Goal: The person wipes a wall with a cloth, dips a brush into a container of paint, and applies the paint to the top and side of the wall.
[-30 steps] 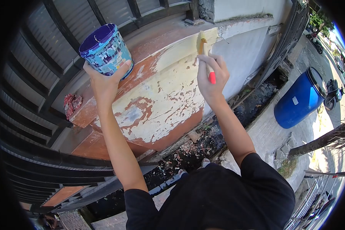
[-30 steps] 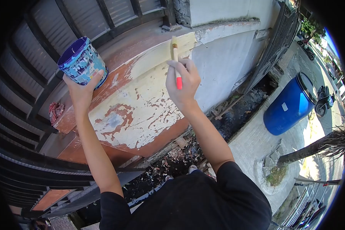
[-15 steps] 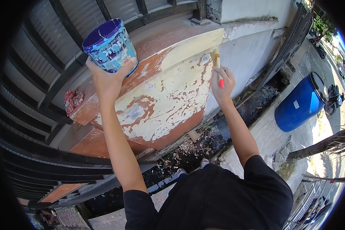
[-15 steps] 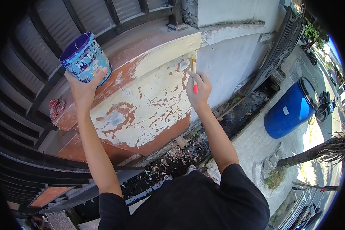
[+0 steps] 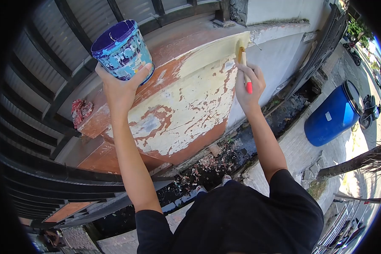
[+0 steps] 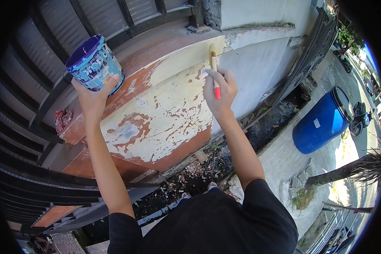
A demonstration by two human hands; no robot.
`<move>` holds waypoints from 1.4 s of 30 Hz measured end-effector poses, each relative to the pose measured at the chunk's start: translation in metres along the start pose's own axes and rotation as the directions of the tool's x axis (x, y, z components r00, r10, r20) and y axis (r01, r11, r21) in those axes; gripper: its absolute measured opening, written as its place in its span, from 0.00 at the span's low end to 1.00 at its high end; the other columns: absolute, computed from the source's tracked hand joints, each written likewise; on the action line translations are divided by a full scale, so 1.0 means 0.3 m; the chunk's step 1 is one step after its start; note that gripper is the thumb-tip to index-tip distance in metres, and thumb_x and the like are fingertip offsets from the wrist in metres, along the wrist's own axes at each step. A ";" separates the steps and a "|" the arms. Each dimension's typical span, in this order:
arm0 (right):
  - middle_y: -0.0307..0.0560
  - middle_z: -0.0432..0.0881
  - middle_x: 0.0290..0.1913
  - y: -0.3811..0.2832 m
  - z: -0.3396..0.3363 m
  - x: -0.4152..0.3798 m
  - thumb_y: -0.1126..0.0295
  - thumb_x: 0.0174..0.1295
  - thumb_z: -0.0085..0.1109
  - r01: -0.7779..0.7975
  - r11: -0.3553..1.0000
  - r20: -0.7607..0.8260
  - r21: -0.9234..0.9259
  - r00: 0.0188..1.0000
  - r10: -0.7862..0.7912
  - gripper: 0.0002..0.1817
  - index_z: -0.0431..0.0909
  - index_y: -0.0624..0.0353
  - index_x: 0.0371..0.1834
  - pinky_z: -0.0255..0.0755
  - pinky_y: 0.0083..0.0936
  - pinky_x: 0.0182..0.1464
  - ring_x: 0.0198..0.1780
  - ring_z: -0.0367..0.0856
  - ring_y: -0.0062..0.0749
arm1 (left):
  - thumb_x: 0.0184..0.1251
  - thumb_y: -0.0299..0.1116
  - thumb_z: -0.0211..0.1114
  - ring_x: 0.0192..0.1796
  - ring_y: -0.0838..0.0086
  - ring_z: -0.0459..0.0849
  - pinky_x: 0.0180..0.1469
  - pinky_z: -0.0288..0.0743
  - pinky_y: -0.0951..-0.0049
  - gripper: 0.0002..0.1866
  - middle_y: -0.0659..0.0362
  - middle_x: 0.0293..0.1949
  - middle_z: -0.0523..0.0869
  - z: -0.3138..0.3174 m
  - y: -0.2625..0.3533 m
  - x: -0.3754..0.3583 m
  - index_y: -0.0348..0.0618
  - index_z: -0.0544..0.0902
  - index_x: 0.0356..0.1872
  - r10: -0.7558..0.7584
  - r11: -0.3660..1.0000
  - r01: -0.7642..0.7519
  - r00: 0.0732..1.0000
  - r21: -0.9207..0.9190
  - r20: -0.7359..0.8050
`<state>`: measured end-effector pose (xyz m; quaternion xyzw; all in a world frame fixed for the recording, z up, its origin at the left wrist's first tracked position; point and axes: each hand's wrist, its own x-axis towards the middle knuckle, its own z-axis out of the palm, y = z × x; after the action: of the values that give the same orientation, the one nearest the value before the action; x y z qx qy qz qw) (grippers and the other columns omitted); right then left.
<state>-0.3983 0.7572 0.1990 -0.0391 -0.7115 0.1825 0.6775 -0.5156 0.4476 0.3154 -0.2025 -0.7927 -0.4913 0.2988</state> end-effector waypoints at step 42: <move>0.53 0.87 0.42 -0.214 0.066 0.060 0.83 0.57 0.70 0.015 0.984 0.134 0.180 0.990 -0.040 0.10 0.90 0.59 0.41 0.81 0.32 0.43 0.39 0.88 0.45 | 0.40 0.60 0.90 0.65 0.51 0.85 0.70 0.76 0.56 0.68 0.38 0.64 0.82 -0.001 0.005 -0.007 0.31 0.60 0.76 -0.016 1.000 0.016 1.000 0.009 0.005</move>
<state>-0.4068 0.6989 0.2359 0.0441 -0.7375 0.2384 0.6303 -0.5130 0.4479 0.3151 -0.1959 -0.7972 -0.4896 0.2938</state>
